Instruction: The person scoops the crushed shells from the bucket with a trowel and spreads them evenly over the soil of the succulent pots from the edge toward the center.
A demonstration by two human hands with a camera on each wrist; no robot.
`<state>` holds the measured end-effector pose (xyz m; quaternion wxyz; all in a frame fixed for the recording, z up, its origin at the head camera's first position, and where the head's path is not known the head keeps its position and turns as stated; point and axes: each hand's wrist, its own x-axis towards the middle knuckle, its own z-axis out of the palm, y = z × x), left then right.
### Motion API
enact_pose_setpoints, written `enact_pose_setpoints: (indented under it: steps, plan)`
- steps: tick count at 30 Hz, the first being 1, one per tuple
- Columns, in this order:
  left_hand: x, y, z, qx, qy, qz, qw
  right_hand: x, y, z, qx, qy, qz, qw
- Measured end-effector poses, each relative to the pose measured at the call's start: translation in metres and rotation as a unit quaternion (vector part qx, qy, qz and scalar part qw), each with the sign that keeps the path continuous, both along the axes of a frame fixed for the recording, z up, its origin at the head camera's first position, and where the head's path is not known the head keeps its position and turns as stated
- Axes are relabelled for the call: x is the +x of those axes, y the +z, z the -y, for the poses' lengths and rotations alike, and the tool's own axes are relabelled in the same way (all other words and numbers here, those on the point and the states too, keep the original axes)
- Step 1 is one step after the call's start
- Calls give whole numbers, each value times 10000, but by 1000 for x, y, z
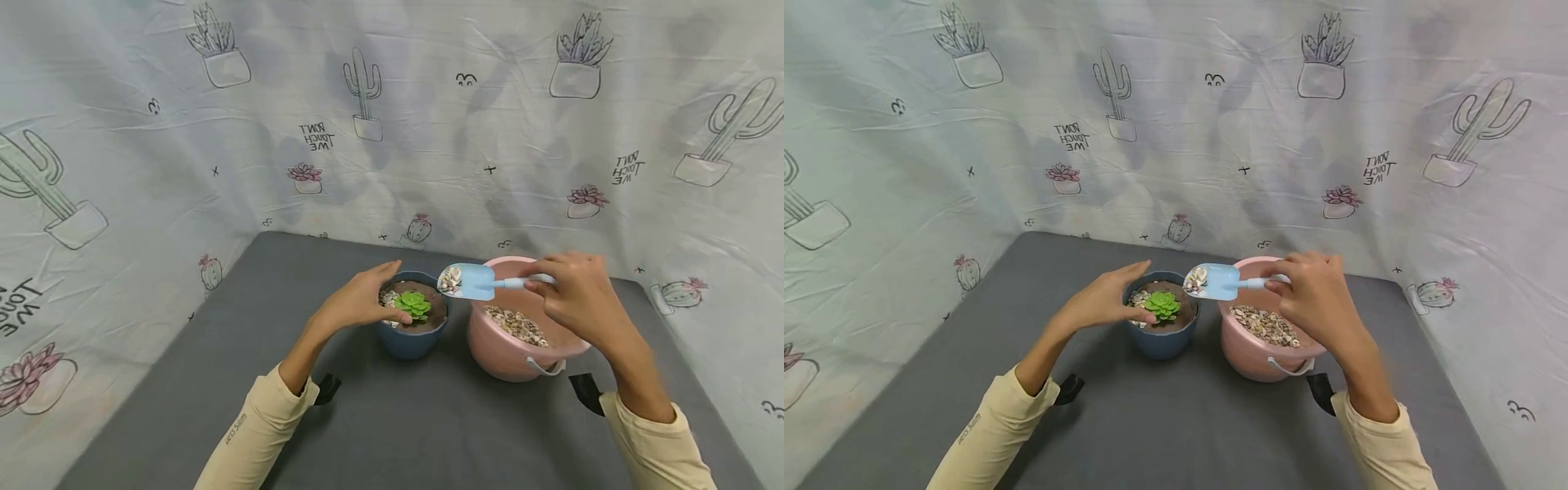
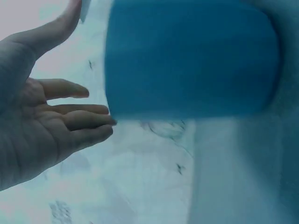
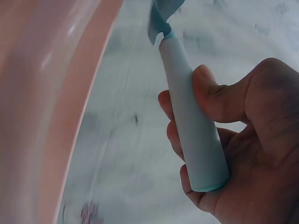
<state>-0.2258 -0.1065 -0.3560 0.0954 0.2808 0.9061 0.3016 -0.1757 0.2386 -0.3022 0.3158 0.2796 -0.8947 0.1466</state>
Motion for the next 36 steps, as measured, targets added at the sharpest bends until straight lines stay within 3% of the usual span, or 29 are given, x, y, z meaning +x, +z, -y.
enact_pose_setpoints:
  steps: [5, 10, 15, 19, 23, 29, 36]
  plan:
    - [-7, -15, 17, -183, 10, 628, 9979, -13, 1, 44, 334, -258, 811, 9958]
    - [-9, -22, 14, -301, 174, 817, 9960, -26, 3, 81, 1326, -655, 1136, 9825]
    - [-7, -20, 14, -294, 279, 913, 9950, -29, 5, 106, 2100, -637, 405, 9748]
    - [-5, -21, 17, -176, 283, 910, 9953, -28, 9, 116, 2429, -706, -337, 9669]
    - [-4, -21, 17, -153, 365, 840, 9957, -26, 12, 119, 2577, -617, -762, 9612]
    - [0, -22, 14, -239, 541, 675, 9960, -23, 12, 119, 2451, -462, -1272, 9600]
    - [14, -19, 11, -296, 887, 446, 9946, -10, 18, 91, 1535, -554, -1259, 9785]
